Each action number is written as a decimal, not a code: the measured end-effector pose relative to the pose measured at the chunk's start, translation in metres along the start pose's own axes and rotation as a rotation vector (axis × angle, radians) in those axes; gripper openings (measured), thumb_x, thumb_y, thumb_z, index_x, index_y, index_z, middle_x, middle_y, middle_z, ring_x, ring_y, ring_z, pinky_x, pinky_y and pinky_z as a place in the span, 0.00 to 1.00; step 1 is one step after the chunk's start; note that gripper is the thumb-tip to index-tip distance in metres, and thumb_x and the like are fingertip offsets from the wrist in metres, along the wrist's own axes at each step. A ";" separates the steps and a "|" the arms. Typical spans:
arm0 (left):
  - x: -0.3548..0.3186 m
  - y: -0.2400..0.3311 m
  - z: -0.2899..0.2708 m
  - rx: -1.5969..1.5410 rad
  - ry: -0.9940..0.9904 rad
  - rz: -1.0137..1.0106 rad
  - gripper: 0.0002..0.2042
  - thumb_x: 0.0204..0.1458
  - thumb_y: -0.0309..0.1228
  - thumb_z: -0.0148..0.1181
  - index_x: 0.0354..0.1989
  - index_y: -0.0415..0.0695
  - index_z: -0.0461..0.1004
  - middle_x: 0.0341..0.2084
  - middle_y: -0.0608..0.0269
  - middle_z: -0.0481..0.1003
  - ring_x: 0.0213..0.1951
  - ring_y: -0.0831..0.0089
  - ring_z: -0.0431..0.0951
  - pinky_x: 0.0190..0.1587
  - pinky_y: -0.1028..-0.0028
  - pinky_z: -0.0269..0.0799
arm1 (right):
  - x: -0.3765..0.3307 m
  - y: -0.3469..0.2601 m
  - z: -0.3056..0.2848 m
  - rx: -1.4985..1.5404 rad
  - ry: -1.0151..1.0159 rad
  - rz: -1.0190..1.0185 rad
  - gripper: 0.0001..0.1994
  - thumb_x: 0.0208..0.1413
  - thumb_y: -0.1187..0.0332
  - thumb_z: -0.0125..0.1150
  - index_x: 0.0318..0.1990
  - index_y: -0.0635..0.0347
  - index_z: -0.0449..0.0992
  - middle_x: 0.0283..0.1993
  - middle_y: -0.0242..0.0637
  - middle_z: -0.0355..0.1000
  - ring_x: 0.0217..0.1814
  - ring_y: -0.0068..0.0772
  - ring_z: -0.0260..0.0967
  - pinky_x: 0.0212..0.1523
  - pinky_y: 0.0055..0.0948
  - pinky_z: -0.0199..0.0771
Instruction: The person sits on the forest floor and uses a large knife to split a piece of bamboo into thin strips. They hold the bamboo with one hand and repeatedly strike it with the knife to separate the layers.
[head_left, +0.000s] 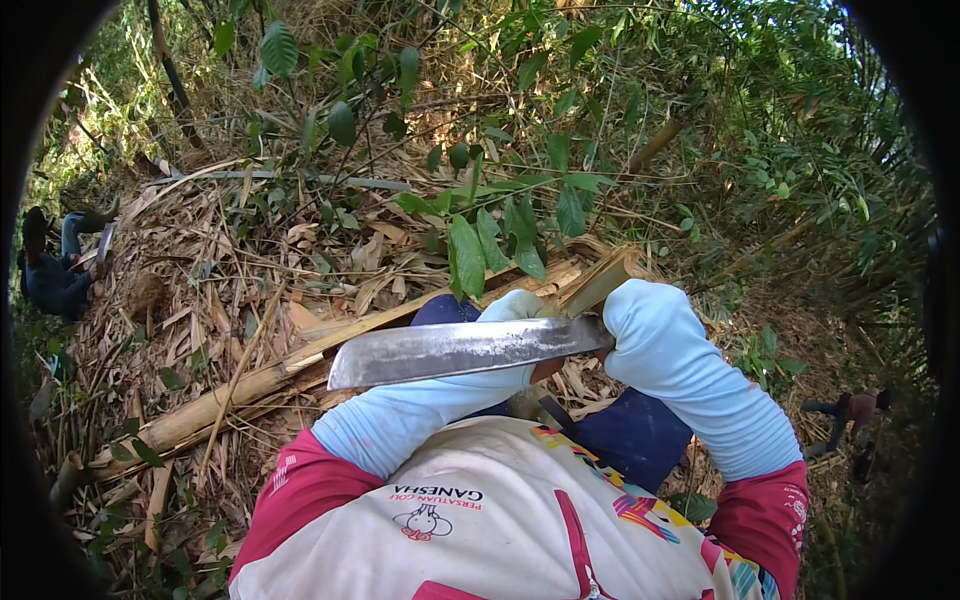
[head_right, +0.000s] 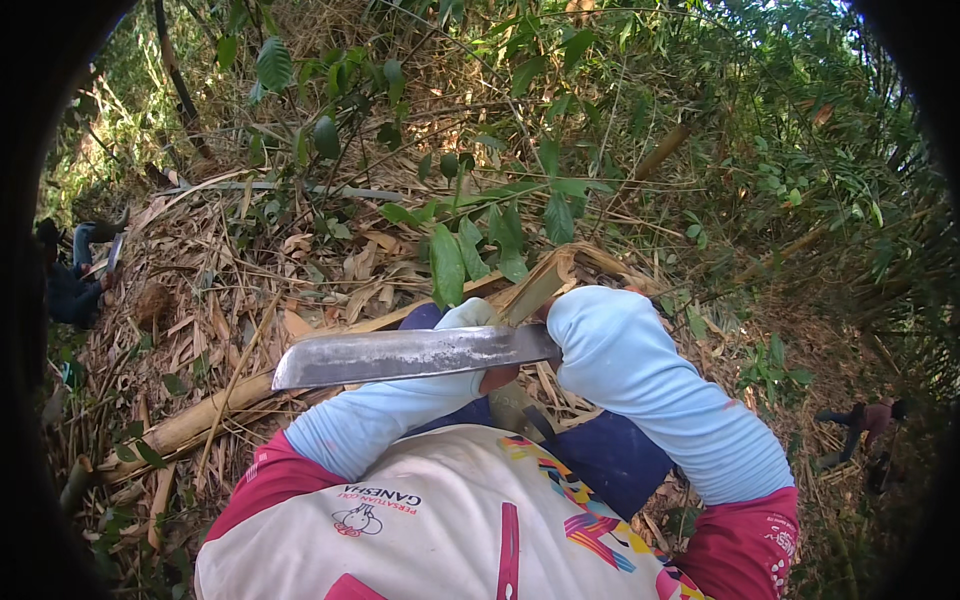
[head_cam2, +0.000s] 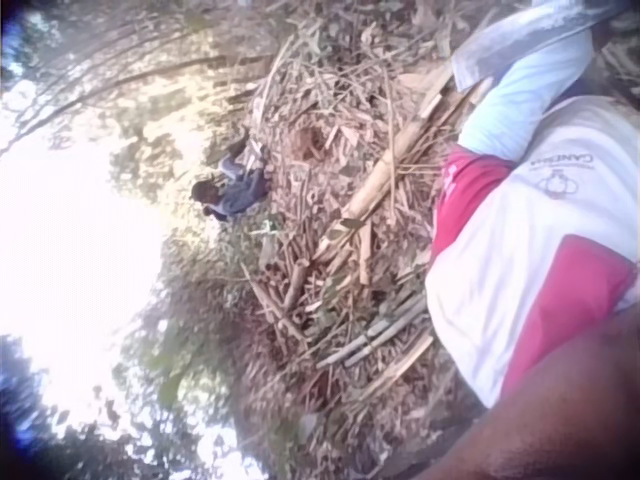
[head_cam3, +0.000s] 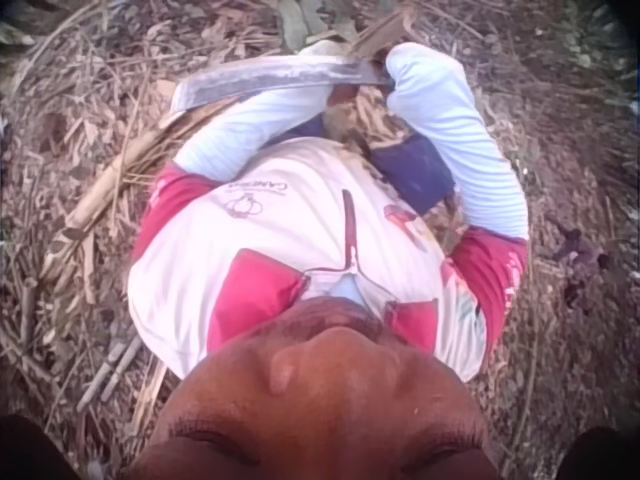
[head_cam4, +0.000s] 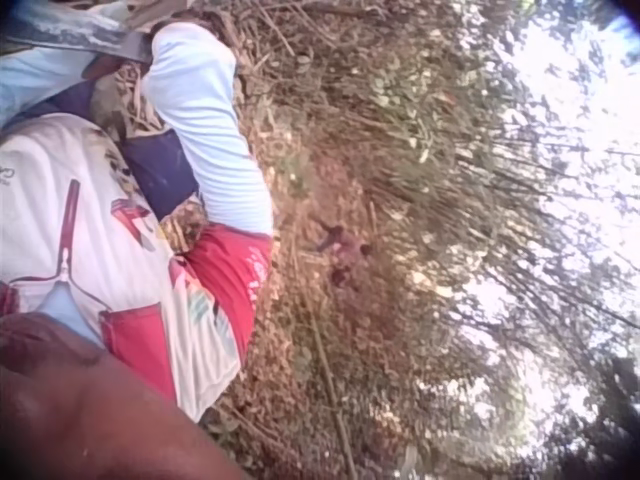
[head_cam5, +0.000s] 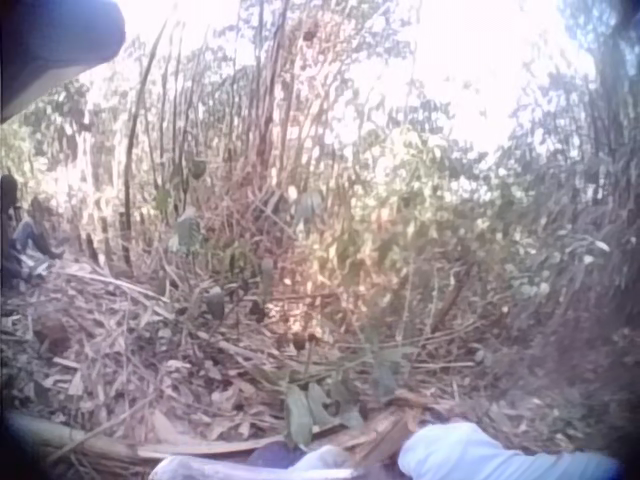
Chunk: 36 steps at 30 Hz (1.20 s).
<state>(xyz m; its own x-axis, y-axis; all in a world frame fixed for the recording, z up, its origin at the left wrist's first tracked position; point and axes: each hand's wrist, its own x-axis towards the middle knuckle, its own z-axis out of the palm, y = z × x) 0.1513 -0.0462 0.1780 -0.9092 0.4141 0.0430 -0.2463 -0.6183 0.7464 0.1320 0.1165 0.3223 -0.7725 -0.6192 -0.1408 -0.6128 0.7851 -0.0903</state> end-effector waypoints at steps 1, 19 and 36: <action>-0.001 0.002 0.004 0.029 -0.016 0.013 0.07 0.52 0.28 0.60 0.23 0.42 0.73 0.19 0.73 0.70 0.22 0.82 0.72 0.22 0.83 0.67 | -0.001 0.002 0.003 -0.001 -0.012 0.018 0.11 0.35 0.70 0.62 0.31 0.58 0.77 0.27 0.46 0.73 0.34 0.48 0.73 0.33 0.37 0.73; 0.030 -0.021 -0.012 0.936 -0.090 0.189 0.11 0.33 0.24 0.60 0.30 0.42 0.74 0.17 0.60 0.71 0.20 0.69 0.70 0.24 0.69 0.64 | 0.004 0.051 0.040 0.187 0.094 0.204 0.18 0.32 0.74 0.65 0.38 0.56 0.78 0.31 0.43 0.74 0.36 0.45 0.74 0.37 0.32 0.73; 0.042 -0.001 0.011 1.260 0.259 0.028 0.26 0.45 0.47 0.67 0.38 0.33 0.70 0.27 0.52 0.74 0.30 0.62 0.75 0.33 0.67 0.69 | -0.007 0.063 0.067 1.117 0.404 0.428 0.07 0.47 0.68 0.66 0.31 0.61 0.78 0.24 0.28 0.72 0.27 0.16 0.66 0.29 0.21 0.66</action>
<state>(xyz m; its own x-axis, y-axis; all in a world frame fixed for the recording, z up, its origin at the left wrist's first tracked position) 0.1167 -0.0210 0.1864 -0.9822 0.1826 0.0450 0.1304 0.4888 0.8626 0.1103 0.1714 0.2515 -0.9903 -0.1190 -0.0717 0.0202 0.3877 -0.9216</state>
